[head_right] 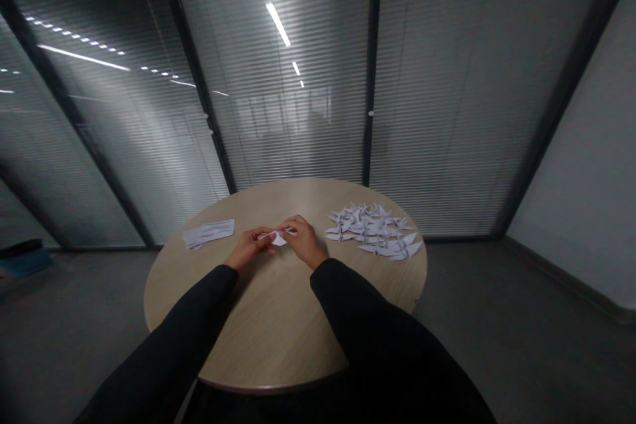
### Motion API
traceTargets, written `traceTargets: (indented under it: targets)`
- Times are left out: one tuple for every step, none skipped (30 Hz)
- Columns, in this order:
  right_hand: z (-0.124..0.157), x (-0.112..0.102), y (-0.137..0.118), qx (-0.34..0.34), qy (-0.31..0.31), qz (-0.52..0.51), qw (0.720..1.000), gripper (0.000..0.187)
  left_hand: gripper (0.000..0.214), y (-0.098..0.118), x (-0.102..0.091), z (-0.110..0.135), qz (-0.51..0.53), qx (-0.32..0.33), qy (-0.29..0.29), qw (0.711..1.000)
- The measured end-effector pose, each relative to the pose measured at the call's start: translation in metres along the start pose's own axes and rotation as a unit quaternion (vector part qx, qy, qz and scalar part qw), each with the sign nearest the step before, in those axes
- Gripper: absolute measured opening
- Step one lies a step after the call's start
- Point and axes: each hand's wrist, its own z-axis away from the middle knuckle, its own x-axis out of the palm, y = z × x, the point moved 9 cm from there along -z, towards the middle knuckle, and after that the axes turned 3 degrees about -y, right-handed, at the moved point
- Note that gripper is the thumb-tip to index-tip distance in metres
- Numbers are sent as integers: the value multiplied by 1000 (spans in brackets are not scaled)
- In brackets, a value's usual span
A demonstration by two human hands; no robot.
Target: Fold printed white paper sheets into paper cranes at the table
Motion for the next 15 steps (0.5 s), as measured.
traceTargets:
  targets:
    - [0, 0, -1, -4, -1, 4, 1000, 10, 43, 0, 0, 0, 2, 1, -1, 1000]
    - [0, -1, -3, -9, -1, 11, 1000, 11, 43, 0, 0, 0, 3, 1, -1, 1000]
    - [0, -1, -3, -12, -1, 18, 1000, 11, 42, 0, 0, 0, 5, 2, -3, 1000]
    - [-1, -2, -4, -16, 0, 25, 1000, 11, 41, 0, 0, 0, 8, 2, -4, 1000]
    - [-1, -2, -4, -20, 0, 31, 999, 11, 41, 0, 0, 0, 11, 3, -5, 1000]
    - [-1, -2, -3, -23, -1, 36, 999, 12, 41, 0, 0, 0, 14, 3, -5, 1000]
    - [-1, -2, -3, -27, -2, 38, 999, 12, 41, 0, 0, -1, 18, 4, -5, 1000]
    - [-2, -1, -2, -30, -4, 39, 999, 13, 40, -1, -1, -1, 21, 3, -4, 1000]
    - [-2, -1, -2, -33, -6, 40, 999, 14, 40, -1, -1, -2, 25, 1, -4, 1000]
    - [-2, -1, -1, -35, -8, 41, 999, 14, 39, -2, -2, -2, 28, -1, -4, 1000]
    - [-2, -1, -1, -37, -9, 42, 998, 14, 39, -3, -2, -2, 31, -5, -3, 1000]
    - [-2, -1, -1, -38, -10, 42, 998, 14, 39, -4, -2, -3, 35, -8, -3, 999]
    - [-2, -1, -1, -40, -12, 41, 998, 14, 38, -4, -3, -3, 39, -11, -3, 999]
    - [-3, -1, -2, -42, -14, 39, 998, 15, 38, -5, -3, -3, 43, -14, -4, 999]
    - [-3, -1, -2, -44, -17, 35, 998, 15, 38, -5, -3, -2, 48, -15, -6, 999]
